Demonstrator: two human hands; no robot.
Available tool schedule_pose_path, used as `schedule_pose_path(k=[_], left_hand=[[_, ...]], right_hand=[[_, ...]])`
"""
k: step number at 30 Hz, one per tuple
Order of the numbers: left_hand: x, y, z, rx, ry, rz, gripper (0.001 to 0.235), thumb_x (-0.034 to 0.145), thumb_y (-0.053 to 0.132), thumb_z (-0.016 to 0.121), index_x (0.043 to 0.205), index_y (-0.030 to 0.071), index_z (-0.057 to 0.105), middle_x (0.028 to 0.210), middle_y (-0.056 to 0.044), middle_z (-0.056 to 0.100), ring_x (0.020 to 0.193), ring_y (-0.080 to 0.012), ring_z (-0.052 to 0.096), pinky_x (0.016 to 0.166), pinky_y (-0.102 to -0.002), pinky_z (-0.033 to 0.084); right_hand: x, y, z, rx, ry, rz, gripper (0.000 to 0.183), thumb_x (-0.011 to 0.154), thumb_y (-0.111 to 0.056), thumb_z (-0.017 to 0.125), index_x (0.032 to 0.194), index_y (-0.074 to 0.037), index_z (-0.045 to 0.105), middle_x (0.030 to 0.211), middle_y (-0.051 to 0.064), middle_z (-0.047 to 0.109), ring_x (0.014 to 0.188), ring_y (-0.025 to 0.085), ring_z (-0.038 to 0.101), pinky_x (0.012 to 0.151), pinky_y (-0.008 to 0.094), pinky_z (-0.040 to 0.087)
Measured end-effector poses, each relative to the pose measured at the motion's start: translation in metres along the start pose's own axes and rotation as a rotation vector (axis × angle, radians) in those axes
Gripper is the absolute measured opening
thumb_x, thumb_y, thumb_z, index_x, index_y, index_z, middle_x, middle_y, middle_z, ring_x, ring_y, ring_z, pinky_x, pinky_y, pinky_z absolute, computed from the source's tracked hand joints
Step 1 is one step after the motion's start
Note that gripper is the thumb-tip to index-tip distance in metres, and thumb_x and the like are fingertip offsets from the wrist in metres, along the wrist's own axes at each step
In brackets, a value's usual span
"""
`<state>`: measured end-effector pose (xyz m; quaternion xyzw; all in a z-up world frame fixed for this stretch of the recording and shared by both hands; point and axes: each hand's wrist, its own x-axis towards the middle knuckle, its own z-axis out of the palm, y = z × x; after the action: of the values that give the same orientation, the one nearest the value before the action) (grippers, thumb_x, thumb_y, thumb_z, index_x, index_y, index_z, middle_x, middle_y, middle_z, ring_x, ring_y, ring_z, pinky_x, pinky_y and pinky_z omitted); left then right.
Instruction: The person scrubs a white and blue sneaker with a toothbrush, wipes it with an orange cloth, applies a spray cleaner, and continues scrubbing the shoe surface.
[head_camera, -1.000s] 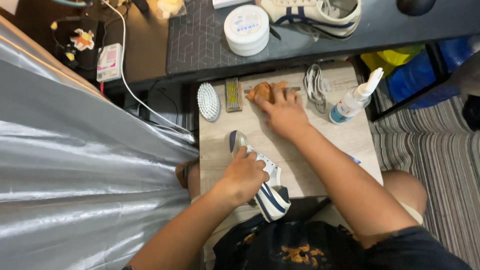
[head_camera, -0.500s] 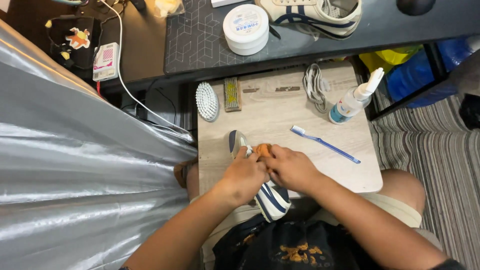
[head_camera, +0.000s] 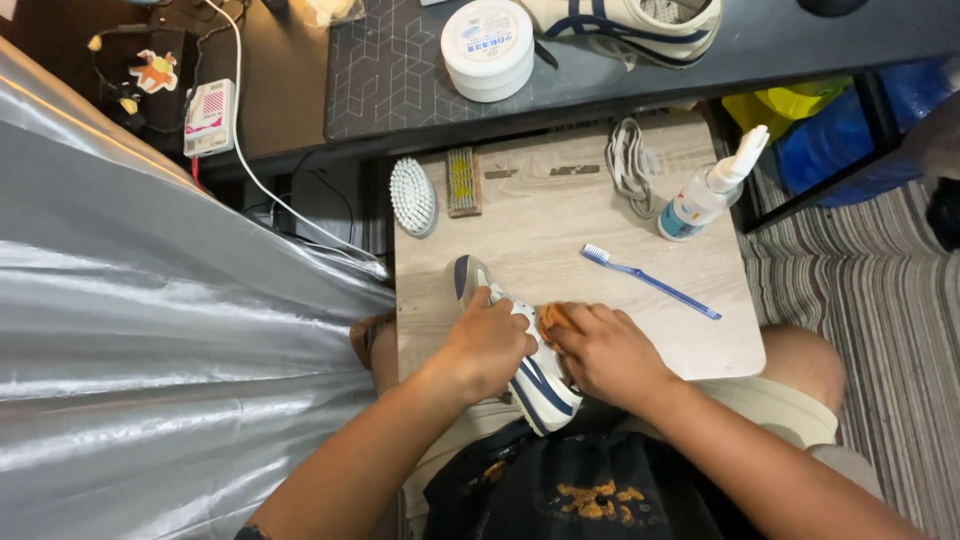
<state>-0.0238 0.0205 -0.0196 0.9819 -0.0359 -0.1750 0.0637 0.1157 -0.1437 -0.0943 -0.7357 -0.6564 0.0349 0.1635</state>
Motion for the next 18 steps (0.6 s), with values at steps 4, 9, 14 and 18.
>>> schedule_pose_path(k=[4,9,14,18], left_hand=[[0.004,0.004,0.01,0.005,-0.002,-0.012,0.021,0.083,-0.001,0.068,0.092,0.015,0.079,0.088,-0.009,0.071,0.088,-0.0313,0.057,0.097,-0.068,0.03],[0.011,0.003,0.026,0.077,-0.004,-0.031,0.02,0.086,0.004,0.067,0.097,0.015,0.08,0.101,-0.01,0.074,0.106,-0.0341,0.058,0.103,-0.071,0.027],[0.003,0.011,0.003,0.082,-0.007,-0.02,0.02,0.086,0.004,0.066,0.097,0.015,0.079,0.102,-0.01,0.073,0.108,-0.0359,0.054,0.1,-0.072,0.026],[-0.003,0.015,-0.006,0.094,0.032,-0.017,0.018,0.086,0.01,0.067,0.097,0.019,0.079,0.104,-0.008,0.072,0.112,-0.0346,0.054,0.103,-0.073,0.025]], right_hand=[[0.001,0.001,0.01,-0.003,0.022,-0.037,0.032,0.086,-0.031,0.065,0.117,-0.025,0.072,0.124,0.002,0.06,0.102,0.028,0.06,0.078,0.041,0.051],[0.036,-0.003,0.024,-0.048,0.072,-0.139,0.026,0.084,-0.033,0.061,0.101,-0.019,0.074,0.124,0.002,0.059,0.101,0.026,0.057,0.08,0.039,0.046],[0.052,-0.009,0.021,-0.048,0.102,-0.13,0.027,0.083,-0.038,0.062,0.097,-0.019,0.075,0.126,0.002,0.058,0.098,0.026,0.055,0.081,0.04,0.044],[0.046,-0.011,0.019,-0.026,0.076,-0.037,0.027,0.079,-0.04,0.065,0.096,-0.022,0.074,0.125,-0.002,0.056,0.101,0.024,0.056,0.081,0.039,0.045]])
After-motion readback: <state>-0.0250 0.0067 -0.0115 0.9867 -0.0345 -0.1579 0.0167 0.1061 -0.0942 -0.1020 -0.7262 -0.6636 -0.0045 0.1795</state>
